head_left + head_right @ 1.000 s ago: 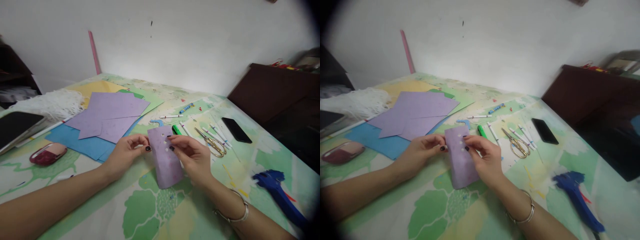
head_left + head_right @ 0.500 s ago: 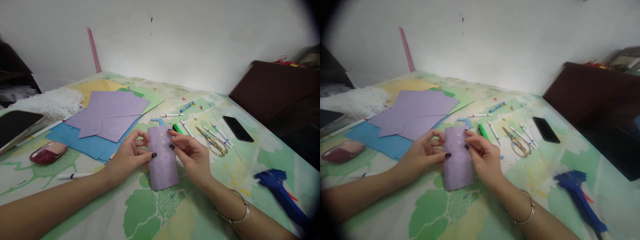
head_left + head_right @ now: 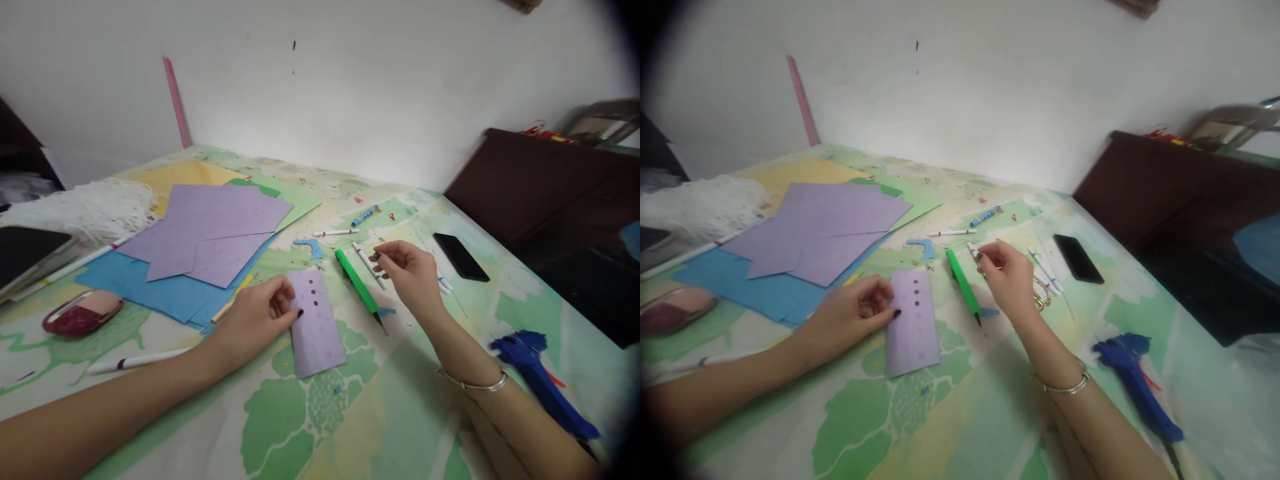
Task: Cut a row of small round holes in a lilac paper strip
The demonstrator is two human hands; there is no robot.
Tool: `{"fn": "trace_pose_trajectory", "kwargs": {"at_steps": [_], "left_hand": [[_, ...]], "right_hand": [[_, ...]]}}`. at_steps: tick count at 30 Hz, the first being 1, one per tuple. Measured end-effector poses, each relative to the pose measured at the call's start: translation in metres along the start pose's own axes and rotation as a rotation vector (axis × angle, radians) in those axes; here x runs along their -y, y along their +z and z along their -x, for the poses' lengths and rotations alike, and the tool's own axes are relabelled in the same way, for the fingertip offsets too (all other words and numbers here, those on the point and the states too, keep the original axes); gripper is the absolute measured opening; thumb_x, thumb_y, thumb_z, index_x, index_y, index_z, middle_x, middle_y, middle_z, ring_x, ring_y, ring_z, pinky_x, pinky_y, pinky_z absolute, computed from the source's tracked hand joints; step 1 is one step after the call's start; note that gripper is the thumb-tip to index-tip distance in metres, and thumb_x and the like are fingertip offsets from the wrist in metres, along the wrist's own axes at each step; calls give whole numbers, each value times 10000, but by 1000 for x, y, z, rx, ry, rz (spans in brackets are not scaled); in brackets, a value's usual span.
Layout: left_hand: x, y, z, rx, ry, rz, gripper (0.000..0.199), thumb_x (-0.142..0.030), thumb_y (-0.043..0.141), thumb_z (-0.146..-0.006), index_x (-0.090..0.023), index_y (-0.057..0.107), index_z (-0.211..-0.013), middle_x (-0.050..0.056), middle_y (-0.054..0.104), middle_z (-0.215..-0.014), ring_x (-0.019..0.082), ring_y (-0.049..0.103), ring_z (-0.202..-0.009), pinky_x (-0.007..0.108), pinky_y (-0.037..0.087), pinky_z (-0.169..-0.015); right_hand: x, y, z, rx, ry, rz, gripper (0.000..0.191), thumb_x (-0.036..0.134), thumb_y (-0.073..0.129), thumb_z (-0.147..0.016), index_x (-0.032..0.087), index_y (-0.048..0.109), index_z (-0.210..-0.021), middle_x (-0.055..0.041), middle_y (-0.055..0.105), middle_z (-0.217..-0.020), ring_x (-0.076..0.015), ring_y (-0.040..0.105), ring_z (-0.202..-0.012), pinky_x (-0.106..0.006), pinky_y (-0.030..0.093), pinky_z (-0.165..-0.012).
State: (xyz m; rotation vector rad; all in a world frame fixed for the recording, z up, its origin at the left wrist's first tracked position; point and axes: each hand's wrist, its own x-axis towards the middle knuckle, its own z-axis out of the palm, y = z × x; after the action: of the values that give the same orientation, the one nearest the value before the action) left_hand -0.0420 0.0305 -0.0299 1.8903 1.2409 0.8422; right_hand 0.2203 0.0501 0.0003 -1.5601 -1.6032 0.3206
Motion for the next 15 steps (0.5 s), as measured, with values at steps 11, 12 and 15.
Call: {"fn": "trace_pose_trajectory", "kwargs": {"at_steps": [11, 12, 15], "left_hand": [[-51, -18, 48, 63, 858, -259, 479, -113, 587, -823, -265, 467, -1261, 1, 707, -855, 157, 641, -754, 282, 513, -662], [-57, -18, 57, 31, 864, -279, 540, -125, 593, -832, -273, 433, -1325, -5, 712, -839, 159, 639, -733, 287, 534, -677], [-60, -6, 83, -86, 875, -372, 513, -257, 561, -866, -363, 471, -1360, -17, 711, -765, 191, 620, -663, 307, 548, -565]], "right_hand": [[-13, -5, -7, 202, 34, 512, 153, 248, 543, -821, 163, 666, -855, -72, 708, -795, -206, 617, -731, -292, 362, -635], [-16, -4, -8, 216, 38, 542, 157, 259, 550, -822, 158, 661, -869, -81, 704, -803, -214, 616, -744, -290, 355, -629], [-25, 2, -9, 261, 35, 603, 152, 263, 564, -826, 149, 649, -878, -97, 697, -855, -220, 616, -807, -280, 356, -647]]}}
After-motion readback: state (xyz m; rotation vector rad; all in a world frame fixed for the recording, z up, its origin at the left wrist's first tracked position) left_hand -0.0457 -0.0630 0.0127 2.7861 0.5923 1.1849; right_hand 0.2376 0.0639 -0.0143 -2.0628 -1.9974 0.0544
